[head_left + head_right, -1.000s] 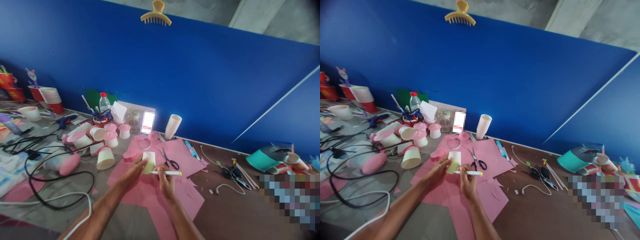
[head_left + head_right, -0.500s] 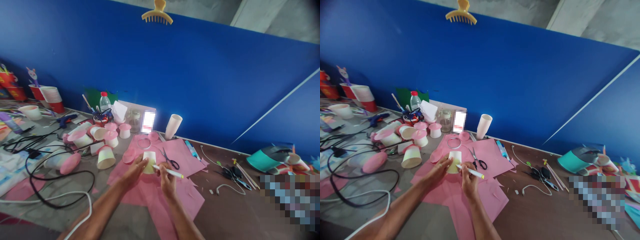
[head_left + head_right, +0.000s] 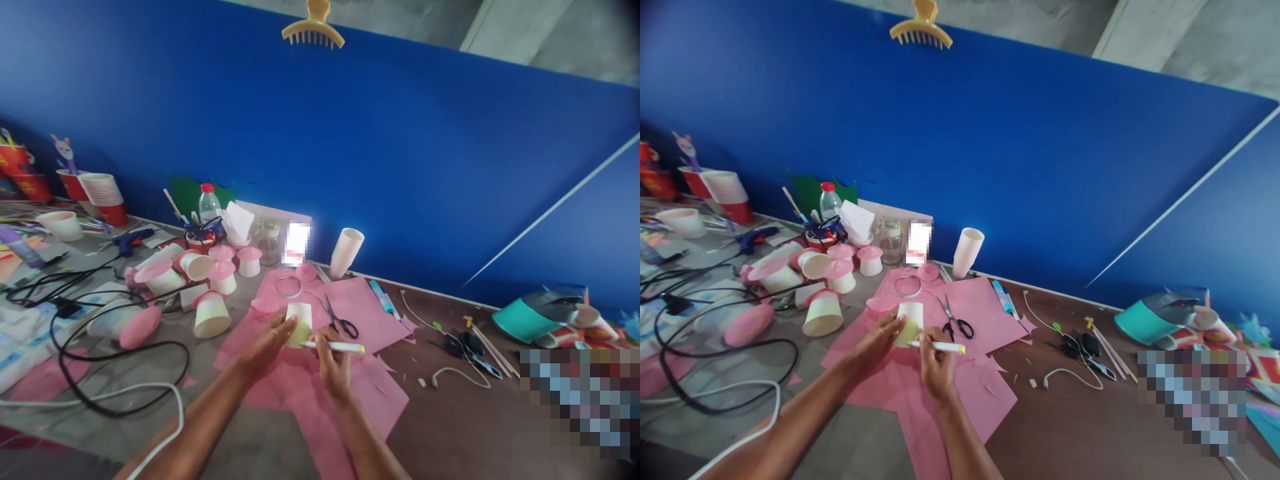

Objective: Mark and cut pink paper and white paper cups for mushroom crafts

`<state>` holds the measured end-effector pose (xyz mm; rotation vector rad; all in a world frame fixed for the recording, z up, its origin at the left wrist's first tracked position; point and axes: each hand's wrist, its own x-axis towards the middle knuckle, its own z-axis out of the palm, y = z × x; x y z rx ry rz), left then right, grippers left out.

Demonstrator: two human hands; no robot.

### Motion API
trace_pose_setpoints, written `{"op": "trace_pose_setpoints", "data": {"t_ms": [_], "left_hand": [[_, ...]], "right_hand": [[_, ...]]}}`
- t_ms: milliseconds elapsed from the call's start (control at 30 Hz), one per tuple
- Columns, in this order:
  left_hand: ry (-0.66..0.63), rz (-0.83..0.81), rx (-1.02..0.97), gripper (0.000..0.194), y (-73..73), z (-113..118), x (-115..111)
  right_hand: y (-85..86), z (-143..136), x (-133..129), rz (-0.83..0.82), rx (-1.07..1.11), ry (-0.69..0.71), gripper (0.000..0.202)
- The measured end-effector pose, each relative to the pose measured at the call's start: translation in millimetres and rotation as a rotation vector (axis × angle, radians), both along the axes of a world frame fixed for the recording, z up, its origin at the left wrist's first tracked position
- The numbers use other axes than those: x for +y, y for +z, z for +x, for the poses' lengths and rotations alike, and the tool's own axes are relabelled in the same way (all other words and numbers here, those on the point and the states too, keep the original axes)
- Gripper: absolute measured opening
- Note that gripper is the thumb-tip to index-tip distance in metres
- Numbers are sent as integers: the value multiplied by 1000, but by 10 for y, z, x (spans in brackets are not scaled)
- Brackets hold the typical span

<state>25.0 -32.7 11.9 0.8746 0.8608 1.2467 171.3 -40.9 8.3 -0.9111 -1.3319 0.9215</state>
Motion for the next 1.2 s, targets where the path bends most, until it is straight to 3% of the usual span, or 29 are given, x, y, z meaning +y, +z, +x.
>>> {"op": "trace_pose_setpoints", "data": {"t_ms": [233,400,600,767,1200], "left_hand": [[-80,51,-51,31,13,26,3],[-42,40,-35,29,-36,11,15],[-121,87,-50,34,36,18,-10],[-77,81,-23,31,53,12,-18],[-123,111,-21,31,34,18,-7]], "right_hand": [[15,-16,30,-9,45,-53,39],[8,-24,41,-26,52,-26,44],[4,-13,63,-25,87,-49,43],[-8,-20,64,-34,80,-9,45],[-37,-19,81,-16,77,-1,40]]}}
